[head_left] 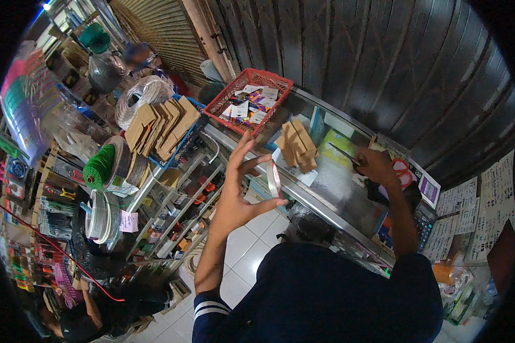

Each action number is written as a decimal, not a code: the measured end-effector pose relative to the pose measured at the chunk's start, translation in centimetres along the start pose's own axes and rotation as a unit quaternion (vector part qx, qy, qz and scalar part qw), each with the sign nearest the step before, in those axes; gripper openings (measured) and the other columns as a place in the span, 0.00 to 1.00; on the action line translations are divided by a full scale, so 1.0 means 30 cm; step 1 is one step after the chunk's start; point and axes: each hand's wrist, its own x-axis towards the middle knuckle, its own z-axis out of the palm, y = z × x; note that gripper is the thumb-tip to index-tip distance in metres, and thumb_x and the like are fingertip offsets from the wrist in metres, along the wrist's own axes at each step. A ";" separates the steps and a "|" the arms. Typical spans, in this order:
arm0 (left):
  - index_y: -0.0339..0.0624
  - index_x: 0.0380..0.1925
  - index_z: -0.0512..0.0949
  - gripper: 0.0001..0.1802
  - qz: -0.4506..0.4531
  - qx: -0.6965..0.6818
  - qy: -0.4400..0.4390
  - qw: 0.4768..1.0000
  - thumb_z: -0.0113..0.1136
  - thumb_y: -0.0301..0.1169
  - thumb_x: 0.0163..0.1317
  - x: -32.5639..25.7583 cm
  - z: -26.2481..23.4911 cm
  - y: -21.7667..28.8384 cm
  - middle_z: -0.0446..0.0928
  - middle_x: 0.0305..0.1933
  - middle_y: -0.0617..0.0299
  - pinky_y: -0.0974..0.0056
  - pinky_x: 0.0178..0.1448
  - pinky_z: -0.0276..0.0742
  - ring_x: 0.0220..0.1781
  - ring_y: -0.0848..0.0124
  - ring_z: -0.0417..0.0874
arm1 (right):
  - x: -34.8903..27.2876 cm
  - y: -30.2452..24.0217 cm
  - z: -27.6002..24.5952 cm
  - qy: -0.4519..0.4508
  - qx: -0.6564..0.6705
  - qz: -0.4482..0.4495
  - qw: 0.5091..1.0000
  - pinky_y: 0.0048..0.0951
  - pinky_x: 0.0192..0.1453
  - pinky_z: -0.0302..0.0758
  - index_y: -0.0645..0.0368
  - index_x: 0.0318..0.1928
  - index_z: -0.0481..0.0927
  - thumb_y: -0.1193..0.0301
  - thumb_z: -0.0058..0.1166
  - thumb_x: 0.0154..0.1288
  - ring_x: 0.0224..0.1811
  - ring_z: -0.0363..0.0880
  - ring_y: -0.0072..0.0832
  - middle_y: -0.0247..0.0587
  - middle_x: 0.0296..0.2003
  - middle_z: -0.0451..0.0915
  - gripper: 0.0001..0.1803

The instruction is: The person folds a cardboard sheet into a small box, secures it with tape after cutting a piece from a roll with scissors, and then places a small packaged item inside.

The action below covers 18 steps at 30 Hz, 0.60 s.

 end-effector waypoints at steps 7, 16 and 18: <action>0.58 0.77 0.41 0.76 0.181 -0.046 0.100 0.977 0.89 0.31 0.34 -0.002 0.032 -0.015 0.47 0.80 0.36 0.43 0.70 0.72 0.64 0.53 0.78 | -0.039 0.147 0.203 0.111 -0.161 0.083 0.977 0.46 0.41 0.80 0.57 0.35 0.84 0.73 0.63 0.54 0.37 0.86 0.47 0.49 0.33 0.84 0.07; 0.71 0.77 0.31 0.82 0.265 0.076 0.159 0.948 0.89 0.36 0.33 -0.015 0.091 0.034 0.41 0.80 0.37 0.42 0.67 0.78 0.60 0.56 0.79 | -0.074 0.134 0.328 0.077 -0.394 0.047 0.915 0.49 0.49 0.80 0.59 0.40 0.85 0.75 0.58 0.56 0.42 0.84 0.45 0.49 0.41 0.84 0.11; 0.69 0.77 0.33 0.80 0.265 0.099 0.146 0.948 0.89 0.36 0.36 -0.024 0.116 0.020 0.41 0.80 0.36 0.42 0.66 0.78 0.59 0.54 0.79 | -0.096 0.119 0.338 0.123 -0.402 0.031 0.907 0.49 0.52 0.79 0.61 0.45 0.84 0.75 0.56 0.59 0.43 0.82 0.45 0.50 0.44 0.83 0.13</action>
